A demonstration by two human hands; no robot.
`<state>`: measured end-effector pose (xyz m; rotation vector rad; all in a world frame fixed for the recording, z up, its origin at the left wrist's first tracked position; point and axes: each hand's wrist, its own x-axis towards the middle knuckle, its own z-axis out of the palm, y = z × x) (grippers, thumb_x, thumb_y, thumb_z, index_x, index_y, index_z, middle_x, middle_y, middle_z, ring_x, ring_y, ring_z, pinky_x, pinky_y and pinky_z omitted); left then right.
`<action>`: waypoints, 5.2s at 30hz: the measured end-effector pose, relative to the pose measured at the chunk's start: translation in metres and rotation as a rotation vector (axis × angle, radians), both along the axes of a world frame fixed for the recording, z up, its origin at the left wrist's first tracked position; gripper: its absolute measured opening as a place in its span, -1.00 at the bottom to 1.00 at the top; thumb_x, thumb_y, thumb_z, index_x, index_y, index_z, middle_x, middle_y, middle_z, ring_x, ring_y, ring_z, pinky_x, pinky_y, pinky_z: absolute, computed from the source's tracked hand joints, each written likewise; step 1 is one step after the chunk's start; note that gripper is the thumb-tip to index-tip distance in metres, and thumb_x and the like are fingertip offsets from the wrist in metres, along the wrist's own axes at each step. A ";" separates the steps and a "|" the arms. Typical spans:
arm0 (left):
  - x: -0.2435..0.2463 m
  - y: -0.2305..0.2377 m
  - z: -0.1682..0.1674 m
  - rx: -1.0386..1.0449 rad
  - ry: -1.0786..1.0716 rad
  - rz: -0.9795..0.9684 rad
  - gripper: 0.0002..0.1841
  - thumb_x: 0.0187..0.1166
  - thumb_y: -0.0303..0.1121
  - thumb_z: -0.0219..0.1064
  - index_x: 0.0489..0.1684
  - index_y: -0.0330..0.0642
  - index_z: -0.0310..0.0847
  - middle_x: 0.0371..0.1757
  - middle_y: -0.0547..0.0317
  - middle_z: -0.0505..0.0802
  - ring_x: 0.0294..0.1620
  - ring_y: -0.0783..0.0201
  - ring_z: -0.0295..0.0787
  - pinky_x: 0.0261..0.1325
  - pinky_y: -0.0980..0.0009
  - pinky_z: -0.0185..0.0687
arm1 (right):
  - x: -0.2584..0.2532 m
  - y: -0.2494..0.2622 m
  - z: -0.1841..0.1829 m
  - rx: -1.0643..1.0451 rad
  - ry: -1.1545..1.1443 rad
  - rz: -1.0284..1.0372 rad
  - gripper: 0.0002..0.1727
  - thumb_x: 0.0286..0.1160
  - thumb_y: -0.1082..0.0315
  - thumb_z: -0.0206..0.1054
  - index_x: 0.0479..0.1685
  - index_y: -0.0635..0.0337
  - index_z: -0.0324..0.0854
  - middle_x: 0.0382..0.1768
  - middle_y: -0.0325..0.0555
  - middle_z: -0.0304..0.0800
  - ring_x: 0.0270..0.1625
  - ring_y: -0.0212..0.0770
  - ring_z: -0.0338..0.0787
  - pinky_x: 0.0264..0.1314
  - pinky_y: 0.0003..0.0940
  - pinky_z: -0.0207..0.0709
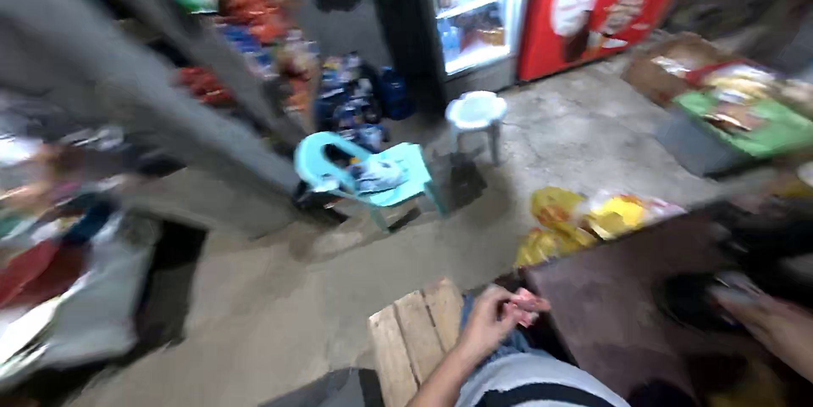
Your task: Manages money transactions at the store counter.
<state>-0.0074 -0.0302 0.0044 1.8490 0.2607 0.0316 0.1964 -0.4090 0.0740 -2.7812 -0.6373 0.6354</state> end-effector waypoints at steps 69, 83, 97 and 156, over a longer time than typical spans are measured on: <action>0.418 0.106 -0.021 -0.361 0.585 -0.526 -0.76 0.70 -0.57 0.14 0.20 -0.47 0.59 -0.30 0.17 0.85 -0.35 0.46 0.78 -0.15 0.46 0.76 | 0.143 0.307 -0.057 1.116 0.402 -1.309 -0.68 0.64 0.43 0.31 0.27 0.37 0.50 -0.14 -0.10 0.75 -0.30 -0.38 0.77 -0.16 -0.45 0.72; 0.613 0.207 0.008 -0.539 0.556 -0.262 -0.75 0.55 -0.67 0.32 0.15 -0.43 0.57 -0.28 0.16 0.88 -0.30 0.42 0.85 -0.16 0.48 0.79 | 0.377 0.424 -0.034 0.792 0.201 -0.787 -0.67 0.69 0.35 0.24 0.31 0.27 0.70 0.12 0.06 0.85 -0.05 -0.19 0.86 0.16 -0.26 0.72; 0.876 0.115 0.015 -0.624 0.520 -0.227 -0.77 0.64 -0.67 0.22 0.20 -0.44 0.51 -0.29 0.12 0.89 -0.31 0.35 0.88 -0.14 0.42 0.84 | 0.631 0.342 -0.043 0.736 -0.292 -0.573 -0.75 0.64 0.45 0.24 0.12 0.35 0.75 0.08 0.15 0.86 0.07 -0.07 0.89 0.24 -0.24 0.73; 1.435 -1.075 0.089 -0.548 0.079 -0.903 -0.88 0.54 -0.60 0.37 -0.06 -0.42 0.69 -0.29 0.14 0.88 -0.29 0.34 0.85 -0.13 0.36 0.84 | 0.994 -0.704 -0.007 1.096 -0.538 -1.595 -0.55 0.60 0.35 0.31 0.40 0.40 0.54 0.21 0.01 0.78 0.14 -0.30 0.81 0.27 -0.33 0.69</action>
